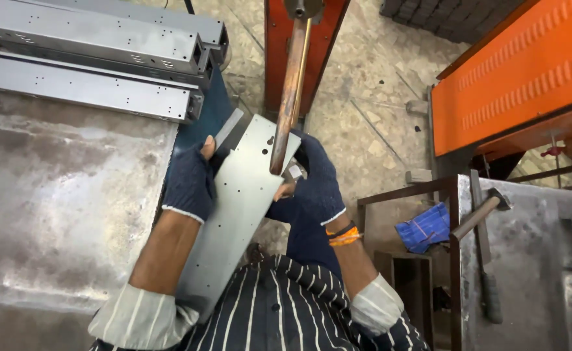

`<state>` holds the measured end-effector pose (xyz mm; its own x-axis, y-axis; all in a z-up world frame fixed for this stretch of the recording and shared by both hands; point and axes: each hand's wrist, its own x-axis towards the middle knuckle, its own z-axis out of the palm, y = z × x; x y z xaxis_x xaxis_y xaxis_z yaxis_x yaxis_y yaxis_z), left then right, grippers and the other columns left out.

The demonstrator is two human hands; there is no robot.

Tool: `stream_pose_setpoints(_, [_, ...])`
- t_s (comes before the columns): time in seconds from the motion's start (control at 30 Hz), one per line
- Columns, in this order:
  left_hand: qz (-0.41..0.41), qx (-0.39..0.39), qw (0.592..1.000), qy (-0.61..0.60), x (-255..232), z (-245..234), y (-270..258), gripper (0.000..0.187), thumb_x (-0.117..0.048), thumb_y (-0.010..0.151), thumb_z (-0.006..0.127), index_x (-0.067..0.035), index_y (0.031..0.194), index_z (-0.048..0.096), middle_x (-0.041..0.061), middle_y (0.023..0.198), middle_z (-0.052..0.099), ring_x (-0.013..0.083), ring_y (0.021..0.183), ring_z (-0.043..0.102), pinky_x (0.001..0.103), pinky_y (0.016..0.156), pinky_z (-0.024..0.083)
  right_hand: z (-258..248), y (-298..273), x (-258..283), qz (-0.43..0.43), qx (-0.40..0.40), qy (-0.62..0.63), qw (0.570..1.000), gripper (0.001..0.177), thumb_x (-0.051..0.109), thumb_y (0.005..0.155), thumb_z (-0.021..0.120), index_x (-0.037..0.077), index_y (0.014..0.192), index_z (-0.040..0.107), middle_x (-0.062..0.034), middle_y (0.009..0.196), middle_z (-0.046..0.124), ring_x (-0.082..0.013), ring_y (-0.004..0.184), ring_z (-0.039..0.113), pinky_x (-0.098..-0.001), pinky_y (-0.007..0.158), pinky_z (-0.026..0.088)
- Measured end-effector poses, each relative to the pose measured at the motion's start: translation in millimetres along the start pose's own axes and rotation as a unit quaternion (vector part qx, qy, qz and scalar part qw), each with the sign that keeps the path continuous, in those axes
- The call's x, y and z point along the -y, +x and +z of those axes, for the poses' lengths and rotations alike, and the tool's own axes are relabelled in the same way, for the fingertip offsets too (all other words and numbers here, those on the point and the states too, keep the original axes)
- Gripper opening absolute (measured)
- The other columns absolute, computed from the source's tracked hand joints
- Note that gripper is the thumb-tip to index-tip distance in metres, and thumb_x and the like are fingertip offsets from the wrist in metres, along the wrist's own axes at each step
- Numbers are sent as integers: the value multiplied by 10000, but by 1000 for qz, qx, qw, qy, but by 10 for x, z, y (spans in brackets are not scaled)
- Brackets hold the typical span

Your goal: Assembling metal components using a spot welding machine and smoothing edges with a hand file.

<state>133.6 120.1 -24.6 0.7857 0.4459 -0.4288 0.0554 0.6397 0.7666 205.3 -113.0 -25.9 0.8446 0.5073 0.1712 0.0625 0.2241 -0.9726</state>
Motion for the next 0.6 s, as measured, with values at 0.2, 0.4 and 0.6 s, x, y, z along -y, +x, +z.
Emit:
stream_pose_setpoints(0.2, [-22,126,989,78,-294,-52,-326,335,-306,968,731,27,932,719,66,854,703,154,751,633,292,706,516,117,-126,378,-67,-14,-142,987,1040,163,626,973,24,1506,436,-101,1449,528,-206,1323,566,-377,1117,501])
stream_pose_setpoints(0.4, [67,247,916,308,-268,-371,-266,307,-297,871,792,8,909,778,49,816,710,120,779,622,302,723,518,167,-653,190,36,-188,-237,953,278,167,890,830,-4,1079,719,-110,925,674,-189,842,620,-332,810,535])
stream_pose_setpoints(0.6, [79,243,887,386,-377,-32,-441,171,-162,778,809,-41,898,813,28,808,765,126,808,646,295,754,524,697,-518,904,103,11,-173,979,414,109,810,814,33,1199,694,-83,805,753,-144,659,675,-293,630,565])
